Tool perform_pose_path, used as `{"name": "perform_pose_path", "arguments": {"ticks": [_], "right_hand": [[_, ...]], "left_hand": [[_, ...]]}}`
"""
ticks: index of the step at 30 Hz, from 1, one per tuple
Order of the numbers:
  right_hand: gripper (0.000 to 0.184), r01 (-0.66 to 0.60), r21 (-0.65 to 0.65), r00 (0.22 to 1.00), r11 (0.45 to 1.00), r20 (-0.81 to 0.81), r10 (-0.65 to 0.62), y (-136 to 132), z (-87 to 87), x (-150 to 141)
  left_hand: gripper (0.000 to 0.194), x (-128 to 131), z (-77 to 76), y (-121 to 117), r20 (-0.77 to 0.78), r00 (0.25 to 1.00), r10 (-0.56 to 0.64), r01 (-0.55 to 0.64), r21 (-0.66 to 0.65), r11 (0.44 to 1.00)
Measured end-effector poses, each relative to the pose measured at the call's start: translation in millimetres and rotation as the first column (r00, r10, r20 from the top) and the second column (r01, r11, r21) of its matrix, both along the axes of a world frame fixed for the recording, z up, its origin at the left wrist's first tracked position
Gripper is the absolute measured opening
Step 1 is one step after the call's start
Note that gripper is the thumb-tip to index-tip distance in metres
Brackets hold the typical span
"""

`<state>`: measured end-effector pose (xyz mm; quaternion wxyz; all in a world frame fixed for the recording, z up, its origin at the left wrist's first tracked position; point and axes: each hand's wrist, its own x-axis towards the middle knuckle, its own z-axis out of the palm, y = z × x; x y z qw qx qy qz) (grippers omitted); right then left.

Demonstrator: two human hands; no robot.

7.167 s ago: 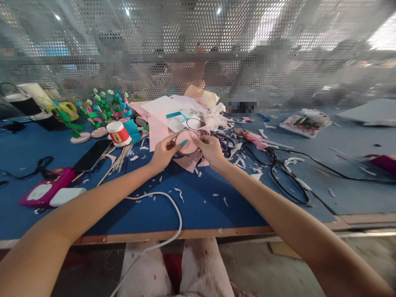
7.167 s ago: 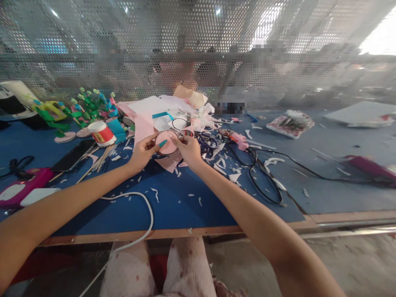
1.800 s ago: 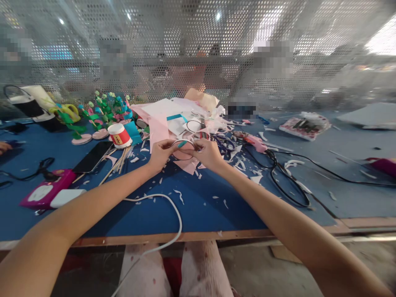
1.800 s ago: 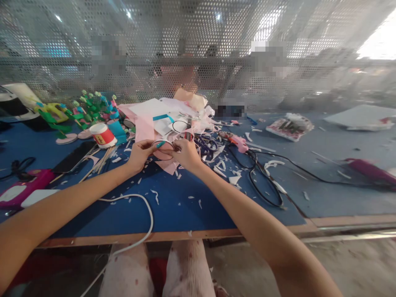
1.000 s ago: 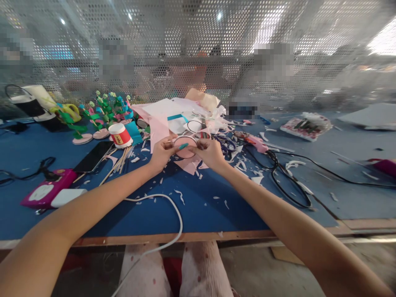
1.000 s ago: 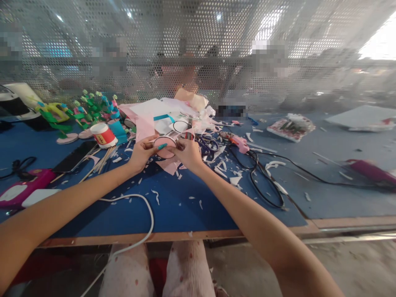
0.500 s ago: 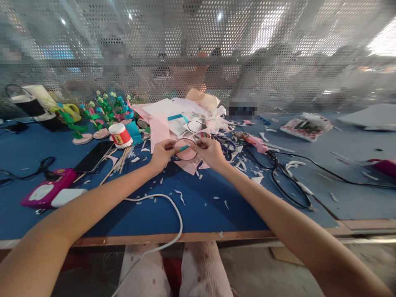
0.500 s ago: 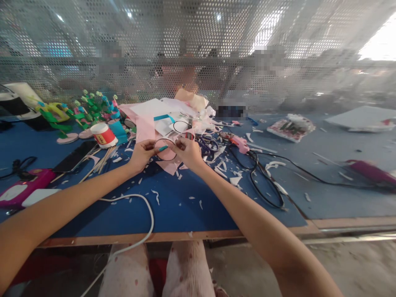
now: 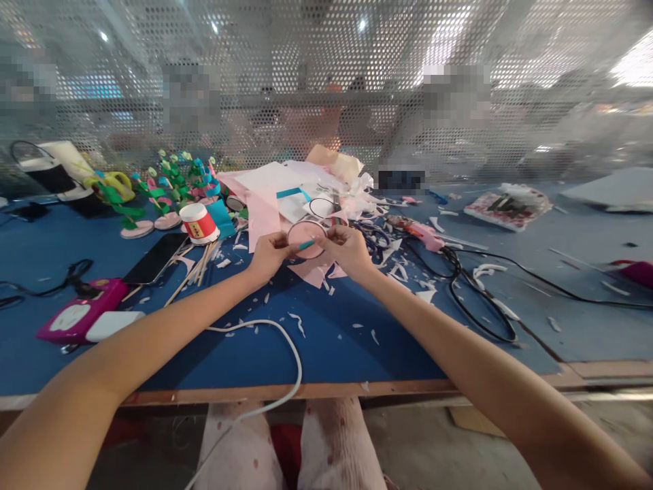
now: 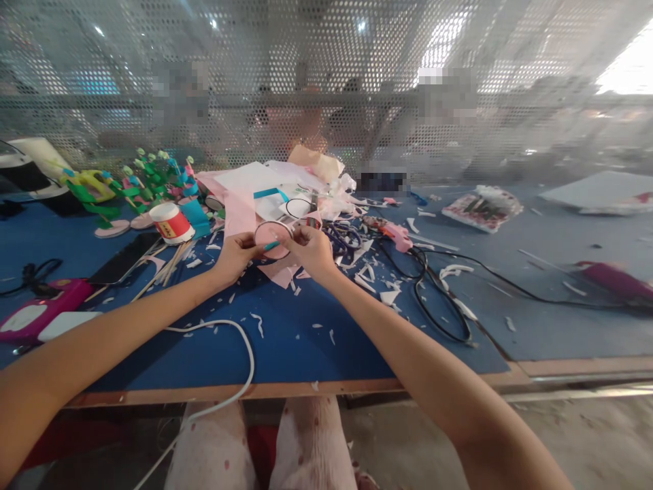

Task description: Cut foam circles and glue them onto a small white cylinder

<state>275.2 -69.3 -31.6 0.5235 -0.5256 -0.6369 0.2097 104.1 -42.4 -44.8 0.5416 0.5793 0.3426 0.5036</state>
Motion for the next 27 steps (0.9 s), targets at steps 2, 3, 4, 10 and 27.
{"name": "perform_pose_path", "arguments": {"ticks": [2, 3, 4, 10, 27], "right_hand": [[0.044, -0.022, -0.006, 1.000, 1.000, -0.015, 0.022, -0.2, 0.1, -0.1], [0.043, -0.025, -0.001, 0.999, 1.000, -0.023, 0.025, -0.1, 0.2, 0.0], [0.043, -0.023, 0.008, 0.999, 1.000, -0.030, 0.024, 0.0, 0.4, 0.1], [0.045, -0.004, 0.043, 0.998, 0.999, -0.055, 0.007, -0.9, 4.3, -0.1], [0.039, -0.027, 0.057, 0.991, 0.998, -0.131, 0.034, 0.0, 2.8, -1.1]], "left_hand": [[0.043, 0.2, 0.1, 0.0, -0.015, 1.000, -0.002, 0.002, -0.001, 1.000], [0.043, 0.4, 0.5, -0.3, -0.023, 1.000, -0.007, 0.007, 0.002, 1.000], [0.043, 0.7, 0.9, -0.6, -0.028, 1.000, -0.013, 0.013, 0.007, 1.000], [0.042, 1.0, 1.5, -1.5, -0.036, 0.999, 0.013, -0.010, 0.068, 0.998], [0.042, 1.7, -1.9, 0.5, -0.072, 0.995, -0.061, 0.066, 0.063, 0.996]]}}
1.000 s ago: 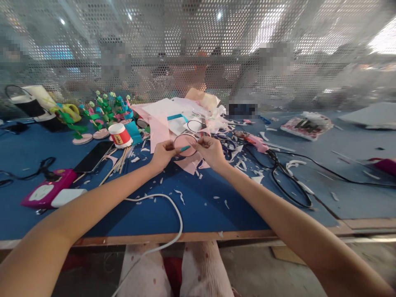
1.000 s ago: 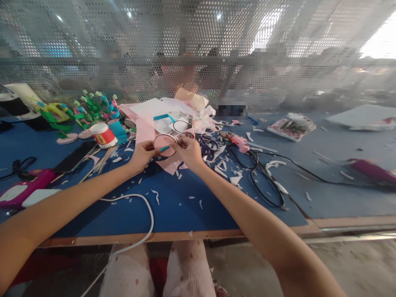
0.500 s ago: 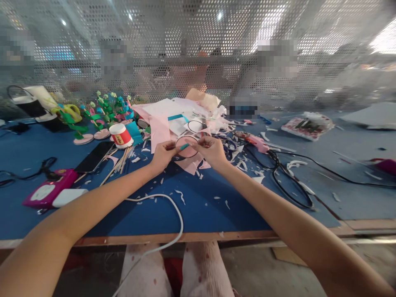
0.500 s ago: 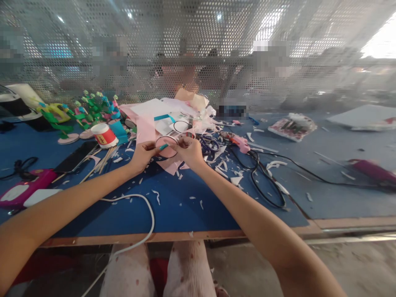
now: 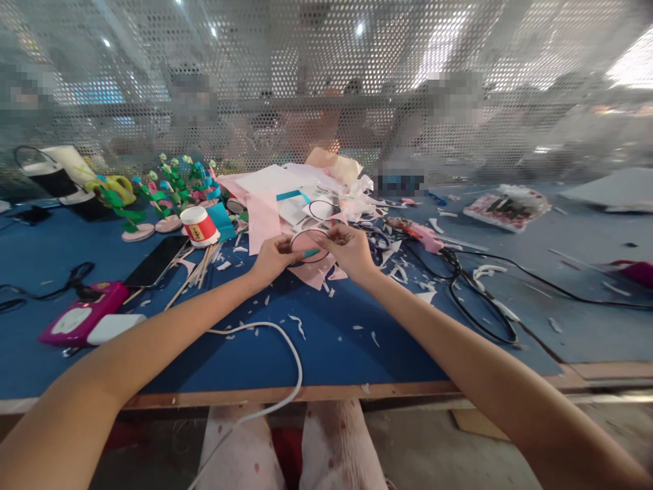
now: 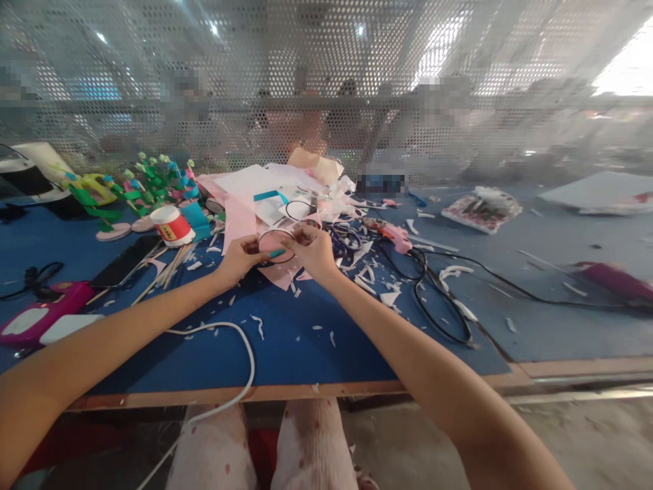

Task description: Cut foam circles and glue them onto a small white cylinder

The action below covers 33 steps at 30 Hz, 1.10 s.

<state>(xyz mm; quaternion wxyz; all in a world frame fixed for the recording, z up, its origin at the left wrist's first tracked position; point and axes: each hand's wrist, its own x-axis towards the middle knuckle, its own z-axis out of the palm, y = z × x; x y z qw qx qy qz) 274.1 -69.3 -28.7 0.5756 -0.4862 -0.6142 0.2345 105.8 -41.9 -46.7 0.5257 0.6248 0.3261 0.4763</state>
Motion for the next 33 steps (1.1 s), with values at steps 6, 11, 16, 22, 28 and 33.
{"name": "perform_pose_path", "arguments": {"ticks": [6, 11, 16, 22, 28, 33], "right_hand": [[0.038, 0.013, -0.022, 0.999, 1.000, -0.048, -0.014, 0.4, 0.6, -1.2], [0.034, -0.013, -0.009, 0.998, 1.000, -0.063, 0.013, 0.2, 1.2, 0.0], [0.040, -0.024, -0.077, 0.982, 0.997, -0.186, 0.009, 2.3, 0.3, -0.4], [0.043, -0.106, -0.111, 0.966, 0.988, -0.246, 0.076, 1.0, 1.6, -2.6], [0.043, -0.048, -0.104, 0.988, 0.993, -0.151, 0.032, 2.2, 0.4, 0.2], [0.049, -0.037, -0.115, 0.993, 0.993, -0.111, 0.024, 3.3, -0.3, 1.5]], "left_hand": [[0.039, -0.9, -2.8, 2.5, -0.013, 0.999, 0.049, -0.049, 0.046, 0.998], [0.035, -1.3, -2.1, 2.5, -0.049, 0.999, 0.014, -0.010, 0.080, 0.997], [0.045, -0.4, 0.4, 0.6, -0.102, 0.995, -0.006, 0.012, 0.067, 0.998], [0.030, -1.5, -1.2, 0.1, -0.265, 0.960, 0.092, -0.047, 0.170, 0.984], [0.024, -1.6, -0.2, -0.9, -0.275, 0.952, 0.131, -0.073, 0.211, 0.975], [0.032, -2.5, 2.6, -3.1, -0.104, 0.985, 0.140, -0.121, 0.172, 0.978]]}}
